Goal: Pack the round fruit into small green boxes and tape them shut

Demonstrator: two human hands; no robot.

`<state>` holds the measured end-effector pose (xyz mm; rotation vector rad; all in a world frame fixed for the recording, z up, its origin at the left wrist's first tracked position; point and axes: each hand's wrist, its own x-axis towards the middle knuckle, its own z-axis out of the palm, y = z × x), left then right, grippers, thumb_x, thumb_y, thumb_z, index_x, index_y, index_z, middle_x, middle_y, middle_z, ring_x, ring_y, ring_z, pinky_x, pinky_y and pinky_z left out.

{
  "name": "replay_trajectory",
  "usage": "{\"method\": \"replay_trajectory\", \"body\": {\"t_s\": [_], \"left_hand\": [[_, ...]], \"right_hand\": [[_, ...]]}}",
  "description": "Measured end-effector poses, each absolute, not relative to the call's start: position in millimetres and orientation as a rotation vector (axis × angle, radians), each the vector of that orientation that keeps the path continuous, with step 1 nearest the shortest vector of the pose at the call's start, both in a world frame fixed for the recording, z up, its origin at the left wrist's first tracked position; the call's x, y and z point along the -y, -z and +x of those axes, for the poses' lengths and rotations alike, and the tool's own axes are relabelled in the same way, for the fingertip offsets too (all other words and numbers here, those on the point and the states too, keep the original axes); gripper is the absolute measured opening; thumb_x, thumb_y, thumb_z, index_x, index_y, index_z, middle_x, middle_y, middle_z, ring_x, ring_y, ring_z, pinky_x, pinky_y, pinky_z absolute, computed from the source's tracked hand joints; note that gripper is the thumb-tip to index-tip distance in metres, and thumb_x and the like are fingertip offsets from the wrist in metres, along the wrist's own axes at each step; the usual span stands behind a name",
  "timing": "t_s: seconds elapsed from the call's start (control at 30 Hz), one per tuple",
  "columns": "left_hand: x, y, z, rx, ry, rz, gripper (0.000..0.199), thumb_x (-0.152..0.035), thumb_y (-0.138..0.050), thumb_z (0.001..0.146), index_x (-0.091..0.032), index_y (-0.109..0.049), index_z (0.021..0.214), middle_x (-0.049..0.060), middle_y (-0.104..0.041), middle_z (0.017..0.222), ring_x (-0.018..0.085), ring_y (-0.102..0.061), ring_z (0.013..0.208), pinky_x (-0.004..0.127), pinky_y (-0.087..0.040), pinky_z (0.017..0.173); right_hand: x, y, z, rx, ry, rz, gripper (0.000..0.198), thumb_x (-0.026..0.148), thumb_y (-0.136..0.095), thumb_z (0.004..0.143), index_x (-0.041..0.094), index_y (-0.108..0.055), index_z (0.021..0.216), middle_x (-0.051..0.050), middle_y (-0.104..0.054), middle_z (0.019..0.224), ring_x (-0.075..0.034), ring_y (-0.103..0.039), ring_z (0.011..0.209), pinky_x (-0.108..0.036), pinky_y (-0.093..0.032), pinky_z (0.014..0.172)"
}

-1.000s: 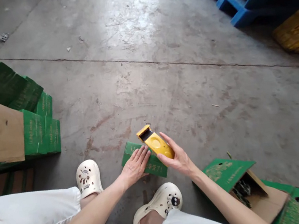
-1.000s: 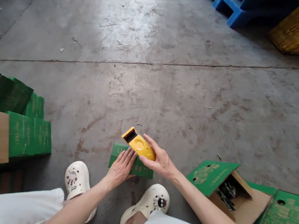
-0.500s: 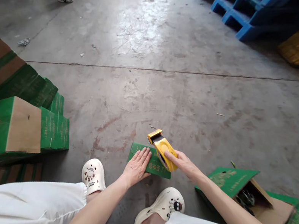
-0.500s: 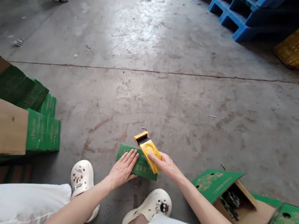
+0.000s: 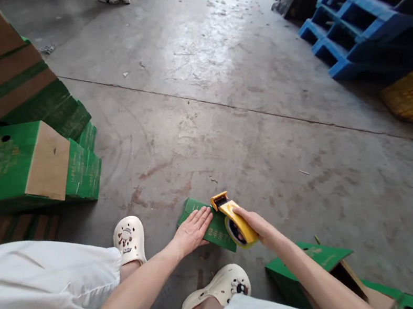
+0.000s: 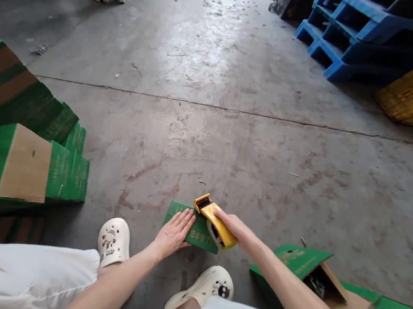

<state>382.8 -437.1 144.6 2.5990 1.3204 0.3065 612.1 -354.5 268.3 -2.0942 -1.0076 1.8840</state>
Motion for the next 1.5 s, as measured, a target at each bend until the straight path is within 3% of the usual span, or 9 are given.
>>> {"method": "replay_trajectory", "body": {"t_s": [0.17, 0.27, 0.5, 0.6, 0.8, 1.03, 1.23, 1.37, 1.5], "left_hand": [[436.1, -142.9, 382.5, -1.317, -0.34, 2.568, 0.098, -0.054, -0.071, 0.093, -0.005, -0.025, 0.165, 0.023, -0.024, 0.172, 0.03, -0.02, 0.163, 0.043, -0.017, 0.133], [435.8, -142.0, 381.6, -1.315, -0.344, 2.559, 0.098, -0.053, -0.071, 0.093, -0.006, -0.024, 0.165, 0.022, -0.022, 0.173, 0.029, -0.016, 0.163, 0.043, -0.015, 0.133], [436.9, -140.3, 381.6, -1.317, -0.346, 2.539, 0.098, -0.053, -0.07, 0.094, -0.006, -0.022, 0.166, 0.02, -0.02, 0.174, 0.029, -0.015, 0.164, 0.042, -0.015, 0.133], [437.0, -140.2, 381.3, -1.312, -0.368, 2.529, 0.098, -0.05, -0.07, 0.094, -0.008, -0.021, 0.167, 0.021, -0.019, 0.174, 0.028, -0.014, 0.164, 0.042, -0.016, 0.133], [435.5, -140.7, 378.8, -1.292, -0.39, 2.53, 0.098, -0.049, -0.074, 0.092, -0.006, -0.024, 0.165, 0.022, -0.022, 0.173, 0.03, -0.016, 0.164, 0.043, -0.016, 0.133], [434.7, -134.9, 380.6, -1.246, -0.342, 2.485, 0.079, -0.047, -0.077, 0.09, -0.009, -0.046, 0.153, 0.022, -0.05, 0.16, 0.031, -0.035, 0.158, 0.043, -0.018, 0.134], [435.4, -137.8, 379.0, -1.177, -0.359, 2.453, 0.081, -0.043, -0.073, 0.092, -0.017, -0.037, 0.161, 0.017, -0.04, 0.168, 0.033, -0.029, 0.16, 0.049, -0.015, 0.134], [442.9, -151.0, 367.6, -1.221, -0.568, 2.178, 0.055, -0.028, -0.062, 0.094, -0.018, -0.055, 0.147, 0.016, -0.056, 0.154, 0.032, -0.043, 0.151, 0.052, -0.028, 0.13], [448.9, -168.2, 360.9, -1.434, -0.95, 1.105, 0.037, -0.027, -0.048, 0.095, -0.018, -0.07, 0.122, 0.014, -0.072, 0.125, 0.027, -0.067, 0.119, 0.047, -0.054, 0.107]], "right_hand": [[366.3, -258.6, 624.7, 1.187, -1.677, -2.162, 0.064, 0.078, -0.071, 0.081, 0.014, -0.073, 0.072, -0.009, -0.072, 0.066, -0.017, -0.062, 0.055, -0.025, -0.045, 0.048], [369.7, -261.8, 633.3, 1.102, -1.907, -1.952, 0.062, 0.076, -0.071, 0.082, 0.014, -0.073, 0.076, -0.008, -0.073, 0.066, -0.017, -0.064, 0.057, -0.026, -0.052, 0.056], [366.5, -282.3, 640.7, 1.053, -2.24, -1.852, 0.06, 0.064, -0.086, 0.076, 0.012, -0.08, 0.106, -0.014, -0.081, 0.094, -0.022, -0.075, 0.082, -0.025, -0.056, 0.071], [372.8, -278.2, 644.1, 1.158, -2.192, -1.805, 0.06, 0.068, -0.083, 0.077, 0.012, -0.079, 0.097, -0.01, -0.078, 0.083, -0.02, -0.071, 0.071, -0.026, -0.054, 0.065], [378.1, -267.2, 639.0, 1.343, -1.918, -1.73, 0.07, 0.083, -0.068, 0.08, 0.014, -0.07, 0.07, -0.004, -0.062, 0.055, -0.013, -0.049, 0.047, -0.025, -0.036, 0.047], [354.5, -261.6, 599.1, 1.613, -1.989, -1.589, 0.071, 0.085, -0.07, 0.072, 0.014, -0.067, 0.067, -0.002, -0.058, 0.059, -0.012, -0.046, 0.053, -0.024, -0.032, 0.051], [359.2, -250.0, 589.0, 1.839, -1.896, -1.607, 0.066, 0.079, -0.067, 0.077, 0.016, -0.061, 0.061, 0.001, -0.051, 0.054, -0.011, -0.041, 0.053, -0.024, -0.028, 0.051], [360.1, -253.5, 588.1, 1.811, -1.884, -1.614, 0.068, 0.082, -0.067, 0.075, 0.015, -0.064, 0.063, 0.001, -0.053, 0.055, -0.012, -0.043, 0.054, -0.024, -0.032, 0.052], [360.9, -255.6, 585.8, 1.743, -1.933, -1.625, 0.073, 0.086, -0.068, 0.072, 0.013, -0.069, 0.066, -0.001, -0.056, 0.054, -0.012, -0.046, 0.052, -0.024, -0.033, 0.051]]}}
